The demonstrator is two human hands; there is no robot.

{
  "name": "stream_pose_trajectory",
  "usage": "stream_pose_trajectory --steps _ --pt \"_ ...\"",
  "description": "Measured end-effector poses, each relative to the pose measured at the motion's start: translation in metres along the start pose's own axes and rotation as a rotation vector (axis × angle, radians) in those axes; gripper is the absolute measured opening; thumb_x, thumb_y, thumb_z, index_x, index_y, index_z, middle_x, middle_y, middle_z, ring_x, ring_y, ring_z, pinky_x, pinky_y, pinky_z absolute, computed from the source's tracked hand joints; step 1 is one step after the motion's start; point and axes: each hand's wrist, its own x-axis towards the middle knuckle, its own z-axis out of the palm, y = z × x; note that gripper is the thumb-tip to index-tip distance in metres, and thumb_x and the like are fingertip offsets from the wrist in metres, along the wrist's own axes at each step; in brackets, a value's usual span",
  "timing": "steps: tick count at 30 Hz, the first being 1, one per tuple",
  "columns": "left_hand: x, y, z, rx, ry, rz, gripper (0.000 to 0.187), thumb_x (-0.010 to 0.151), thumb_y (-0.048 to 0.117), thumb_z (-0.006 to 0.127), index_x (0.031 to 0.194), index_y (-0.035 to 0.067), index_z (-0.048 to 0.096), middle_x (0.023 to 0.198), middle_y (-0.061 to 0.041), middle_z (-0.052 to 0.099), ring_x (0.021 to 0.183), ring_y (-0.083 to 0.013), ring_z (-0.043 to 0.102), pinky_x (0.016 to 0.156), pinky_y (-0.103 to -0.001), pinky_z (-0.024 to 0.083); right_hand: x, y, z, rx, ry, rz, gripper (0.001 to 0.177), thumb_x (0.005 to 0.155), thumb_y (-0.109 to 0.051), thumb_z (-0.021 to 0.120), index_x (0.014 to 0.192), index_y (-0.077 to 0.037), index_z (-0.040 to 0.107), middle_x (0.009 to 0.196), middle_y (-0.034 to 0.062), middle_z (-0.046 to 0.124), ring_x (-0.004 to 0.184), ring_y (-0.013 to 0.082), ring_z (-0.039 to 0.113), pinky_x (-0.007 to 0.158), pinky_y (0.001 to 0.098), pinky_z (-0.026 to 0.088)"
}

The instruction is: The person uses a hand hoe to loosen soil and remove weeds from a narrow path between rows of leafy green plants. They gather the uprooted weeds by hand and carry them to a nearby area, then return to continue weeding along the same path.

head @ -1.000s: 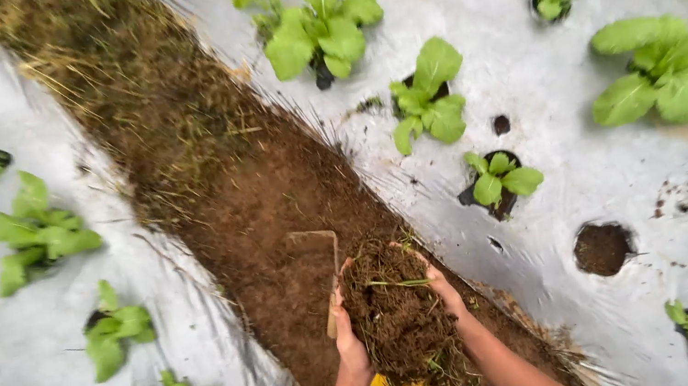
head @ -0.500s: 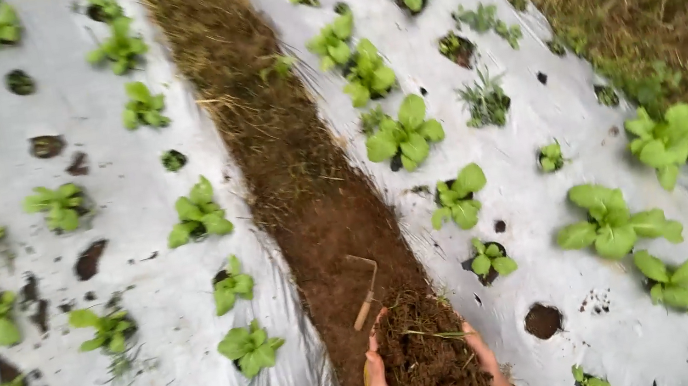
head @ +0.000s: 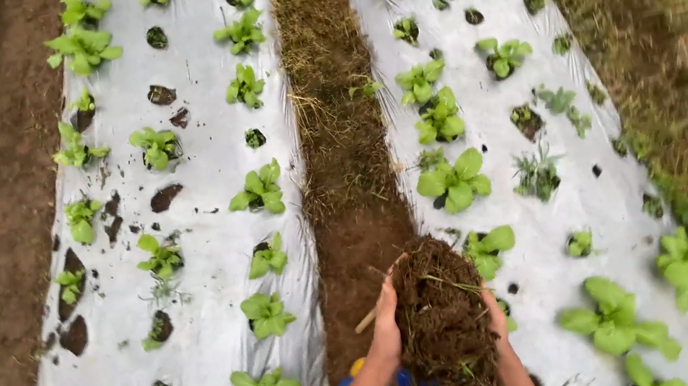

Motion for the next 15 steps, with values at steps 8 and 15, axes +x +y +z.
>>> stream_pose_trajectory --steps 8,15 --pt "0.053 0.111 0.073 -0.048 -0.013 0.292 0.089 0.090 0.069 0.031 0.163 0.019 0.018 0.173 -0.004 0.013 0.159 -0.0239 0.009 0.128 -0.051 0.007 0.112 -0.003 -0.067 -0.078 -0.140 -0.102 0.076 0.098 -0.060 0.042 0.156 -0.010 0.038 0.164 0.0103 0.035 0.155 0.0296 0.028 0.128 0.0529 0.019" --pt "0.129 0.220 0.054 0.008 -0.041 0.446 0.101 0.100 0.072 0.038 0.162 -0.002 0.010 0.165 -0.032 -0.004 0.153 -0.0510 -0.006 0.126 -0.065 -0.003 0.247 -0.014 -0.062 -0.086 -0.184 -0.154 0.074 0.099 -0.058 0.043 0.155 -0.010 0.039 0.164 0.0106 0.037 0.155 0.0296 0.029 0.128 0.0525 0.020"
